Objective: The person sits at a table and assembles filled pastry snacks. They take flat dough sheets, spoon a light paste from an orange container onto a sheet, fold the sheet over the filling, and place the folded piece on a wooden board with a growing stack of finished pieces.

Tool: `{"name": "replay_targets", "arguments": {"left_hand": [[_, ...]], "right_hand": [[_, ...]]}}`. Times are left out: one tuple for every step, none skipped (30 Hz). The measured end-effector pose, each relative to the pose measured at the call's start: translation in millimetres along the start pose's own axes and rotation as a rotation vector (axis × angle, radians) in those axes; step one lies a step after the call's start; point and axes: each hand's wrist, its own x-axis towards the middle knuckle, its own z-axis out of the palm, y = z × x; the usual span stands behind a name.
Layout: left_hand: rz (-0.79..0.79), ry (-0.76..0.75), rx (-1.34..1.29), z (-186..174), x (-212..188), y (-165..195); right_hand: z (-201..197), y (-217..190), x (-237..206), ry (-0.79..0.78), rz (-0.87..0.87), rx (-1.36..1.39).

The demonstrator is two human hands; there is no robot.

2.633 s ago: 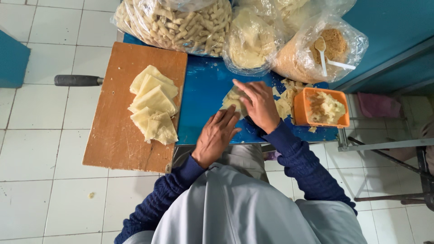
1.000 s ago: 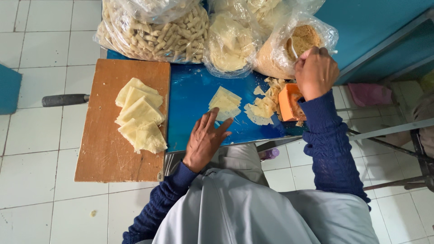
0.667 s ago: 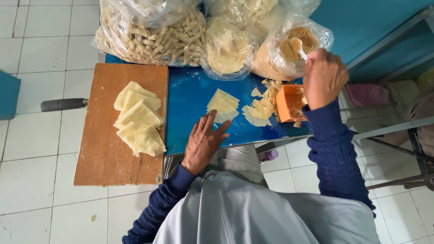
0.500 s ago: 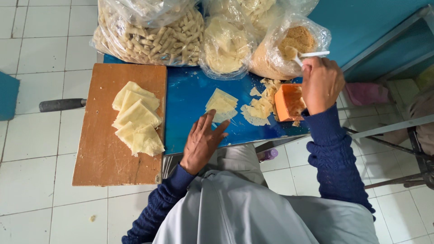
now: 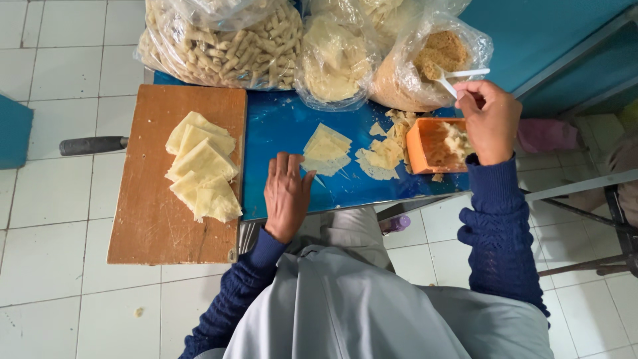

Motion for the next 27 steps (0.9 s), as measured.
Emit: {"name": "replay_targets", "arguments": {"left_hand": [[-0.008, -0.001, 0.014, 1.8, 1.5, -0.1], [-0.018, -0.006, 0.028, 4.1, 1.9, 0.8], [-0.026, -0.009, 0.040, 7.7, 3.1, 2.3], [0.048, -0.008, 0.015, 12.4, 4.8, 4.7], [0.117, -0.010, -0.011, 17.9, 5.6, 8.7], [0.184, -0.013, -0.036, 23.5, 5.4, 13.4], [0.179, -0.021, -0.050, 30.1, 5.8, 19.2], [0.179, -0.027, -0.062, 38.1, 8.2, 25.8], [0.178, -0.032, -0.077, 45.1, 10.6, 32.0], [0.161, -0.063, -0.051, 50.8, 12.7, 36.8], [0.147, -0.093, -0.027, 56.5, 16.0, 41.0], [0.133, -0.121, -0.002, 61.3, 18.7, 44.7], [0.133, -0.120, 0.019, 65.7, 20.0, 48.8], [0.137, -0.118, 0.043, 69.2, 22.5, 51.0], [0.140, -0.120, 0.066, 71.3, 23.5, 52.1], [0.140, -0.114, 0.049, 72.4, 21.9, 52.5], [0.140, -0.105, 0.033, 72.7, 20.4, 52.0], [0.144, -0.094, 0.021, 72.3, 20.1, 50.0], [0.141, -0.107, -0.035, 71.7, 17.6, 48.5], [0.136, -0.119, -0.091, 70.5, 14.7, 46.2], [0.133, -0.130, -0.146, 68.8, 13.3, 43.1], [0.126, -0.131, -0.198, 66.9, 11.0, 40.3], [0.115, -0.133, -0.251, 64.6, 7.4, 37.9], [0.109, -0.130, -0.302, 62.6, 6.1, 35.0], [0.073, -0.138, -0.341, 60.7, 5.6, 32.7], [0.033, -0.145, -0.379, 58.3, 2.5, 31.6], [-0.007, -0.157, -0.419, 55.4, -1.0, 30.3]], "right_hand": [[-0.7, -0.7, 0.2, 0.005, -0.004, 0.006], [-1.5, -1.5, -0.5, 0.009, -0.005, 0.012], [-2.7, -2.9, 0.1, 0.014, -0.001, 0.031], [-3.7, -4.8, 0.8, 0.019, 0.003, 0.049], [-4.5, -7.8, 0.8, 0.021, 0.010, 0.067], [-3.2, -11.8, 0.5, 0.018, 0.007, 0.011], [-0.3, -16.9, 1.1, 0.019, 0.002, -0.043], [2.4, -22.9, 1.8, 0.023, -0.006, -0.096], [4.2, -30.0, 0.5, 0.070, -0.124, -0.235], [5.6, -37.6, -3.7, 0.113, -0.240, -0.374], [7.3, -45.4, -8.4, 0.156, -0.358, -0.513], [8.8, -53.0, -14.0, 0.203, -0.379, -0.536], [9.1, -60.0, -22.1, 0.249, -0.403, -0.559], [9.2, -65.7, -31.2, 0.300, -0.427, -0.580], [11.9, -70.4, -42.9, 0.252, -0.416, -0.494], [17.2, -73.3, -56.5, 0.201, -0.403, -0.409], [23.9, -74.8, -69.4, 0.051, -0.318, -0.302], [32.9, -74.4, -80.2, -0.095, -0.236, -0.191], [42.5, -72.5, -91.1, -0.203, -0.156, -0.201], [52.2, -69.0, -100.3, -0.313, -0.076, -0.209], [61.2, -64.4, -105.9, -0.306, -0.139, -0.223], [69.4, -59.9, -111.7, -0.301, -0.199, -0.237], [74.6, -55.5, -117.5, -0.300, -0.260, -0.250], [78.2, -51.4, -121.1, -0.269, -0.279, -0.249], [80.9, -48.5, -122.3, -0.235, -0.302, -0.249], [82.6, -46.7, -122.7, -0.204, -0.325, -0.249], [82.9, -46.2, -122.8, -0.191, -0.332, -0.276]]}}
